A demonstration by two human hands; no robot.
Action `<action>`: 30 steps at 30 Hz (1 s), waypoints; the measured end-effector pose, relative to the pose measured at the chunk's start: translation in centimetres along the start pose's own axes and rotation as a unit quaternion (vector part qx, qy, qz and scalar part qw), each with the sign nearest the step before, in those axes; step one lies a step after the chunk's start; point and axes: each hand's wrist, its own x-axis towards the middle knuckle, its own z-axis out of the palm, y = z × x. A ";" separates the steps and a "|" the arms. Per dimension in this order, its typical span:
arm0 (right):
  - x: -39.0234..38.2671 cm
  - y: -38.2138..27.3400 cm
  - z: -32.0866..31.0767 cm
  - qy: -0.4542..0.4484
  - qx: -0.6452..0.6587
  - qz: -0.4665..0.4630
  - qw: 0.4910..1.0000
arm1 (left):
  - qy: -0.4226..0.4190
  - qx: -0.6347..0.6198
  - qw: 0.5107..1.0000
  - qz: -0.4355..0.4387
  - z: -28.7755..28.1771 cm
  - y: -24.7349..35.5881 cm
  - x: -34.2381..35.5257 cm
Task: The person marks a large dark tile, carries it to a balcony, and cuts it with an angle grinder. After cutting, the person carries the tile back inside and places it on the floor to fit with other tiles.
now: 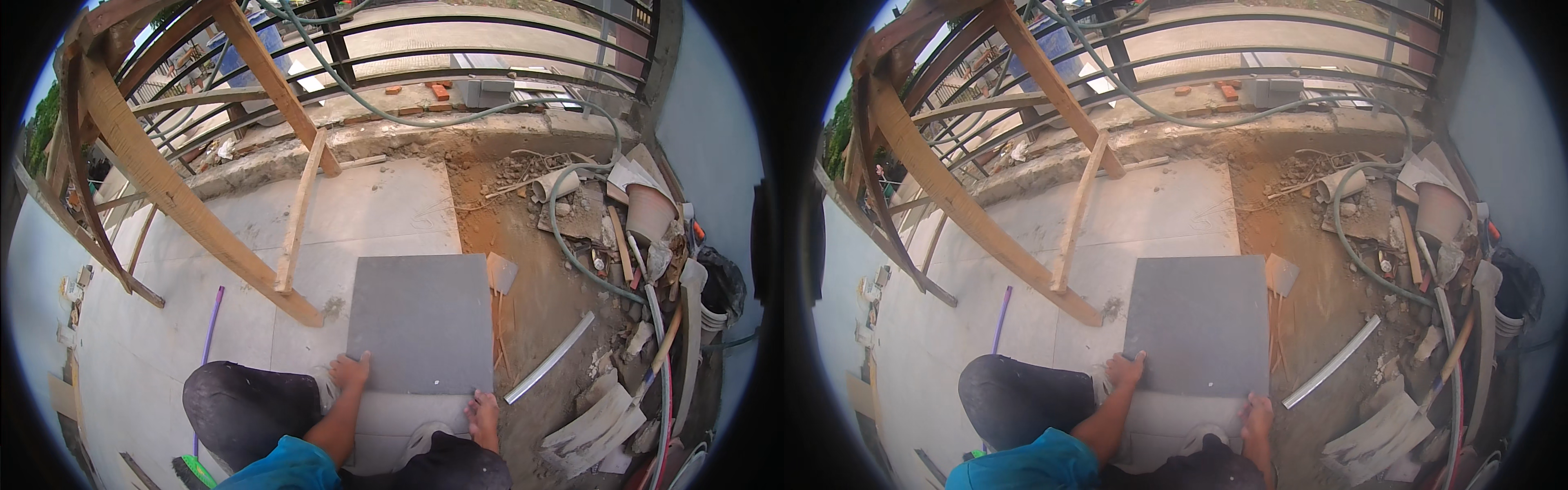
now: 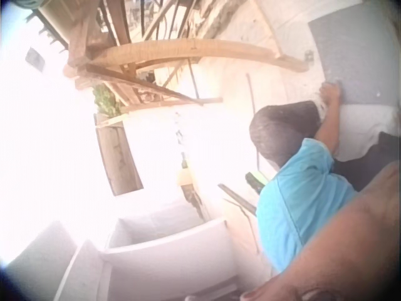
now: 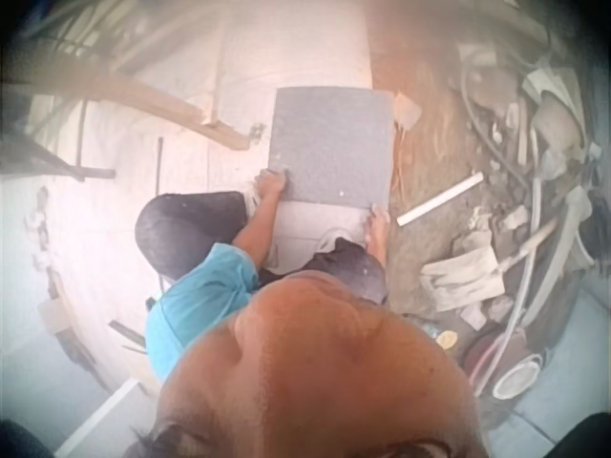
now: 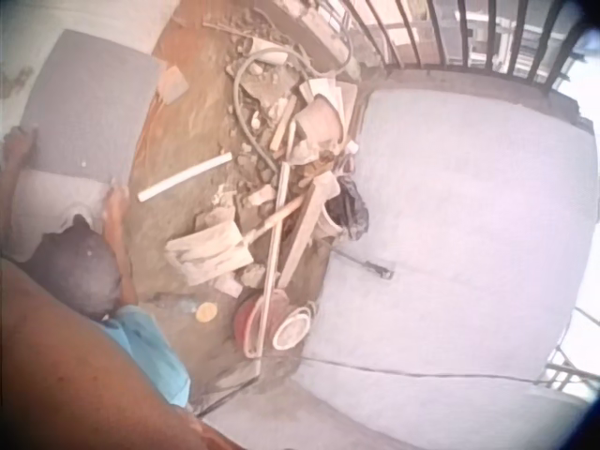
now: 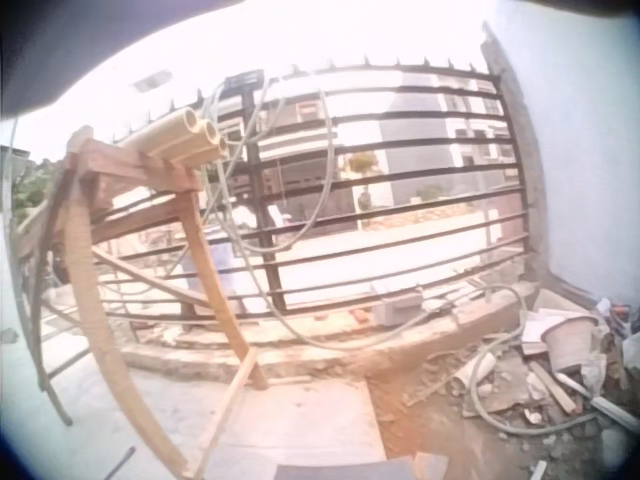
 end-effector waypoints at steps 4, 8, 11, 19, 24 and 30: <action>-4.4 -3.1 2.6 -0.007 0.056 -0.008 0.998 | -0.135 -0.096 0.984 0.065 -2.2 -2.6 5.9; -7.6 -8.0 3.9 -0.059 0.091 -0.040 0.993 | -0.404 -0.447 0.798 -0.016 -8.0 0.1 5.4; -8.2 -10.6 5.5 -0.107 0.121 -0.020 0.987 | -0.432 -0.499 0.751 0.007 -10.6 0.8 6.6; -9.4 -16.5 12.2 -0.131 0.028 -0.107 0.985 | -0.429 -0.442 0.766 0.183 -12.5 4.4 9.3; -19.3 -25.7 14.1 -0.075 0.000 -0.154 0.985 | -0.442 -0.424 0.772 0.169 -19.7 8.3 1.7; -34.0 -34.6 14.7 -0.023 0.028 -0.161 0.986 | -0.577 -0.314 0.754 0.024 -33.0 11.2 -4.6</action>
